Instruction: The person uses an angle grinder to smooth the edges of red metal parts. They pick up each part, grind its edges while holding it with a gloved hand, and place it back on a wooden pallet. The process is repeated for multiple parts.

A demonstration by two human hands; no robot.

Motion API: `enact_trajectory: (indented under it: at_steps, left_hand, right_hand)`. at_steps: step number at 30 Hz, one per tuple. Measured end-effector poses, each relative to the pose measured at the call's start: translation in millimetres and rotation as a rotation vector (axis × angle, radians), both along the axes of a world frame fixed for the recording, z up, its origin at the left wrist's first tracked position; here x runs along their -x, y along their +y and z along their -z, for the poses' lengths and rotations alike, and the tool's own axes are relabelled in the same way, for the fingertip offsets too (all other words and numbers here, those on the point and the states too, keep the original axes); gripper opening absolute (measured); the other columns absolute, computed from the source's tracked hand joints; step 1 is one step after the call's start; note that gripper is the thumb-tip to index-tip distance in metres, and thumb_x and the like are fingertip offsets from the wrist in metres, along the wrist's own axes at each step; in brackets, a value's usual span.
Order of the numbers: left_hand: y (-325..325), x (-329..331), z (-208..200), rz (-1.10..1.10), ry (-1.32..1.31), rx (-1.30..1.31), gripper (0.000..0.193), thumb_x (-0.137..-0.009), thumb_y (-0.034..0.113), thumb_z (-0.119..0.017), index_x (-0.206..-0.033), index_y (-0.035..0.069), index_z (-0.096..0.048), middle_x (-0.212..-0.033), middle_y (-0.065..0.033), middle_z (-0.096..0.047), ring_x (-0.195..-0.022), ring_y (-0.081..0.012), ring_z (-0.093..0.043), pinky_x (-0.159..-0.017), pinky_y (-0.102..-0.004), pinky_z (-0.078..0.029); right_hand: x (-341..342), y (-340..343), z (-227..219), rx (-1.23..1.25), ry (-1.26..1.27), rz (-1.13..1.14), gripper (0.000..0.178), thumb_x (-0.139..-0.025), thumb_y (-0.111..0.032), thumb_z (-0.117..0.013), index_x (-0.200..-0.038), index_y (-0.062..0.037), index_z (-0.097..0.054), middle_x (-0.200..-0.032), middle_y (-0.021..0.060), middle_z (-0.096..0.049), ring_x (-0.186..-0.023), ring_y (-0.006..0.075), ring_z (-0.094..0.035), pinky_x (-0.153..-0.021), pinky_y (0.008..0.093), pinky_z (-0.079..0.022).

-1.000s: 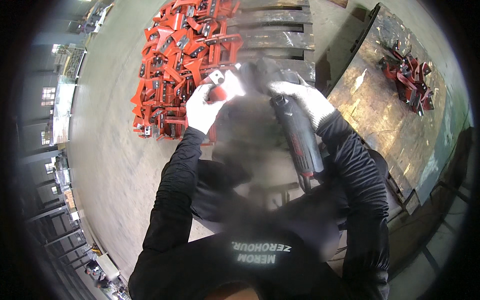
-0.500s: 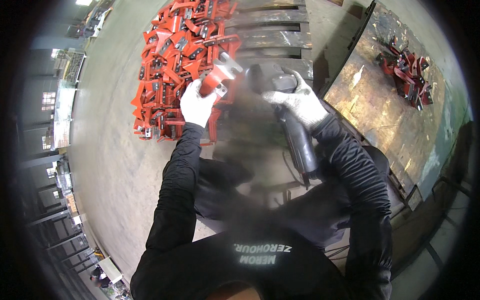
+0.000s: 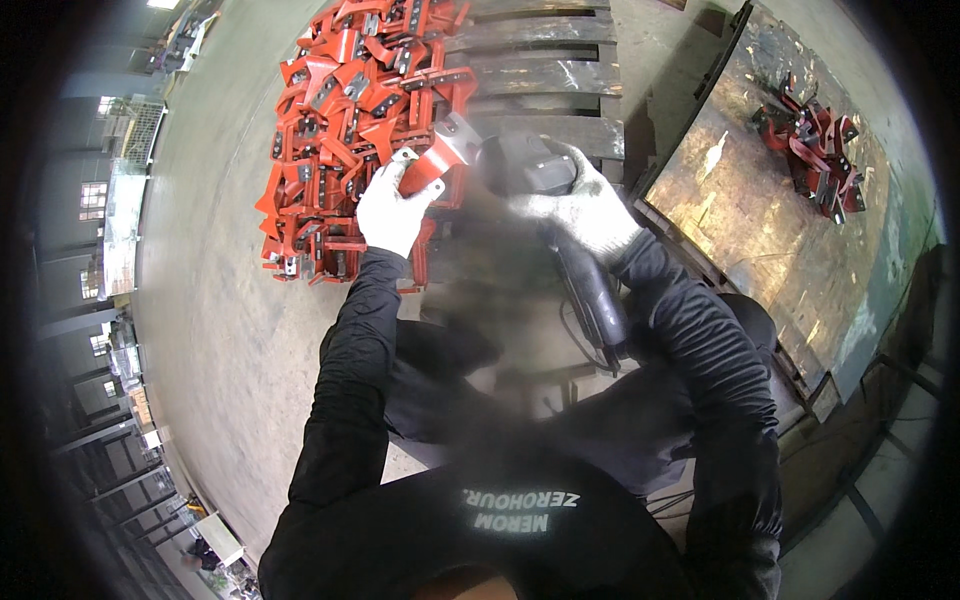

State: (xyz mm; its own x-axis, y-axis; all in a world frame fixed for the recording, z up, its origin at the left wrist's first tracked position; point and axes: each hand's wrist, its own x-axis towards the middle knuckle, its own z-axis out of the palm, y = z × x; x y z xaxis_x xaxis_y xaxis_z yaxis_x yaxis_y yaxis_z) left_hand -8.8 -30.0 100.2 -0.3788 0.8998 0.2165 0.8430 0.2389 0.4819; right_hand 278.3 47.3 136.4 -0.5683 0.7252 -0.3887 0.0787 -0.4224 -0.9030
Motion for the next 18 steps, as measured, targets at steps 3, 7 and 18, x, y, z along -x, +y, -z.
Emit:
enact_trajectory:
  at_steps: [3, 7, 18]
  left_hand:
    - [-0.2, -0.5, -0.4, 0.036, 0.050, 0.018, 0.059, -0.078, 0.025, -0.090, -0.128, 0.004, -0.067, -0.127, -0.0121, -0.069, -0.114, -0.0242, -0.069, -0.098, -0.0336, -0.054]
    - [-0.9, -5.5, -4.2, 0.024, -0.010, 0.037, 0.057, -0.078, 0.024, -0.089, -0.127, 0.004, -0.067, -0.127, -0.0120, -0.069, -0.114, -0.0238, -0.068, -0.098, -0.0336, -0.054]
    - [-3.1, -7.7, 10.9, 0.064, 0.002, -0.005, 0.058, -0.076, 0.018, -0.090, -0.127, 0.001, -0.068, -0.127, -0.0117, -0.069, -0.116, -0.0213, -0.068, -0.101, -0.0322, -0.053]
  right_hand:
    - [4.0, -1.9, -0.8, -0.011, 0.036, 0.031, 0.101, -0.076, -0.015, -0.090, -0.156, -0.0032, -0.030, -0.117, 0.0124, -0.064, -0.081, 0.0152, -0.067, -0.068, 0.0299, -0.058]
    - [-3.4, 6.3, 19.4, -0.405, 0.102, -0.060, 0.102, -0.075, -0.017, -0.091, -0.156, -0.0026, -0.031, -0.121, 0.0129, -0.064, -0.084, 0.0159, -0.067, -0.071, 0.0312, -0.059]
    - [3.5, 3.3, 4.0, 0.043, 0.077, 0.056, 0.101, -0.076, -0.015, -0.090, -0.156, -0.0040, -0.030, -0.118, 0.0126, -0.064, -0.085, 0.0161, -0.067, -0.070, 0.0318, -0.059]
